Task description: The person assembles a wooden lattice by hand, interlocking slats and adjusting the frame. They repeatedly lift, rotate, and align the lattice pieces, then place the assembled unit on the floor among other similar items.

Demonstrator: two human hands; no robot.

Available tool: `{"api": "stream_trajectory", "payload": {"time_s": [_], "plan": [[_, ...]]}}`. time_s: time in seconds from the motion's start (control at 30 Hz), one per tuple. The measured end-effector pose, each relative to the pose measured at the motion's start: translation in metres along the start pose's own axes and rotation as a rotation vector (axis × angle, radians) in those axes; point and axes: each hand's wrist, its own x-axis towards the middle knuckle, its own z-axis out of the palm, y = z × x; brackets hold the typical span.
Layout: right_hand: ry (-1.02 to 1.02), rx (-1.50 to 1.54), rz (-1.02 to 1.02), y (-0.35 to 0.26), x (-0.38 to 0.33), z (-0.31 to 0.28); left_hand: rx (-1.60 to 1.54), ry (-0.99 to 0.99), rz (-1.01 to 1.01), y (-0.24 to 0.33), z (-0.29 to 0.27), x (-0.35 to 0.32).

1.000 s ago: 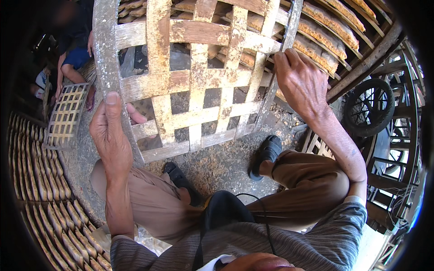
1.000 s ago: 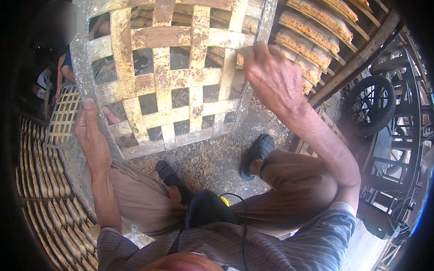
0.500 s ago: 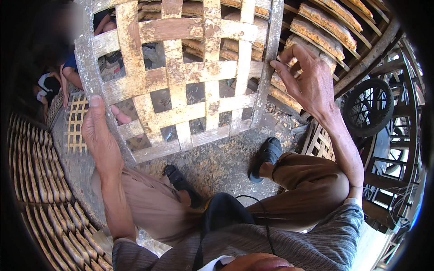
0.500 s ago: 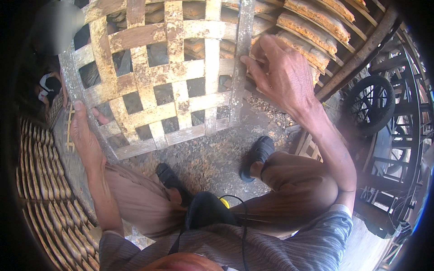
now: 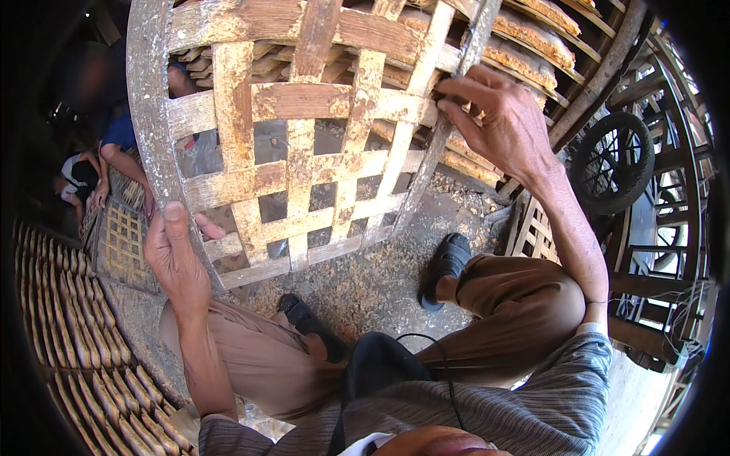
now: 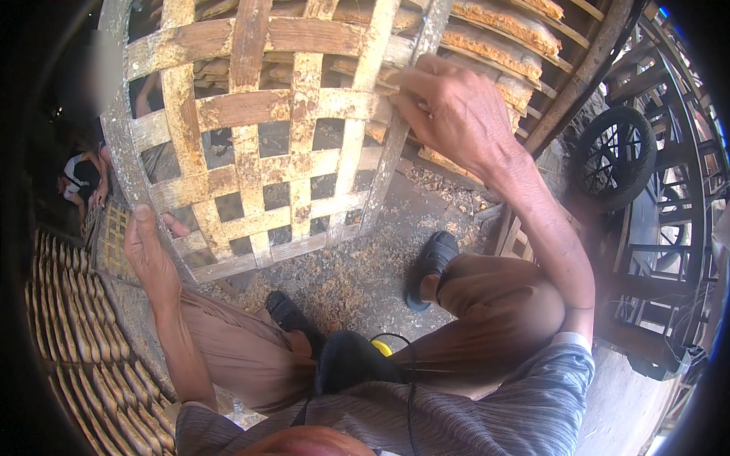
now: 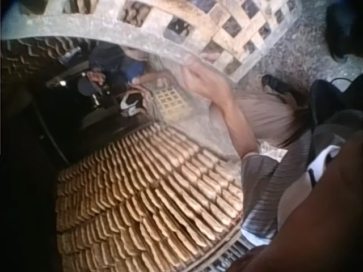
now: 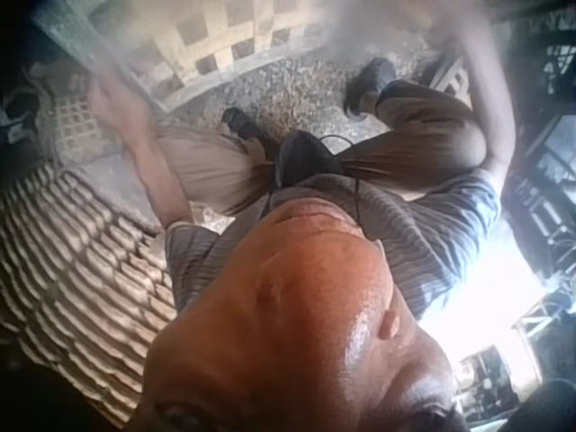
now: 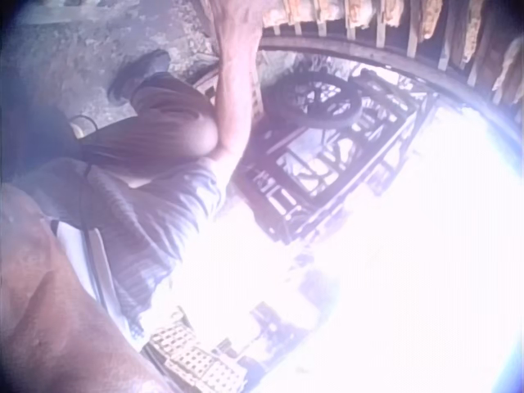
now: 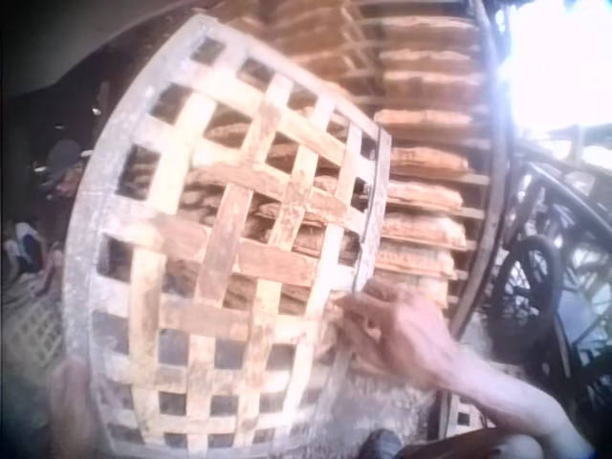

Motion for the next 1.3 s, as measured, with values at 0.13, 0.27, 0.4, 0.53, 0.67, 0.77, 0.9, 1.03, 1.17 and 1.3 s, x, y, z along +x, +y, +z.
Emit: {"api": "stream_trajectory", "payload": {"time_s": [0.13,0.27,0.4,0.53,0.67,0.77,0.9,1.03,1.17,1.3], "plan": [[-0.146,-0.029,-0.021,0.01,-0.008,-0.002,0.03,-0.038,0.058,-0.003,0.0,0.0],[-0.236,0.009,-0.031,0.011,-0.017,0.005,0.03,-0.057,0.081,-0.001,0.006,-0.01],[-0.013,0.18,-0.122,0.012,-0.019,0.017,0.042,-0.043,0.067,-0.003,0.006,-0.006],[-0.018,0.27,0.169,0.02,-0.021,0.003,0.045,-0.044,0.057,-0.006,0.0,-0.001],[0.093,0.168,0.109,0.02,-0.016,0.0,0.074,-0.078,0.067,-0.001,-0.006,-0.003],[-0.125,0.15,0.122,0.034,-0.017,-0.005,0.109,-0.112,0.099,0.001,-0.004,0.0],[-0.318,0.254,0.064,0.041,-0.015,-0.01,0.129,-0.158,0.071,0.001,-0.005,0.004],[-0.234,0.224,0.067,0.042,-0.019,-0.009,0.093,-0.154,0.11,-0.008,-0.009,0.006],[0.035,0.52,0.156,0.041,-0.029,0.006,0.037,-0.107,0.058,-0.019,-0.019,0.009],[0.24,0.813,0.253,0.045,-0.024,-0.005,0.066,-0.079,0.071,-0.02,-0.028,0.013]]}}
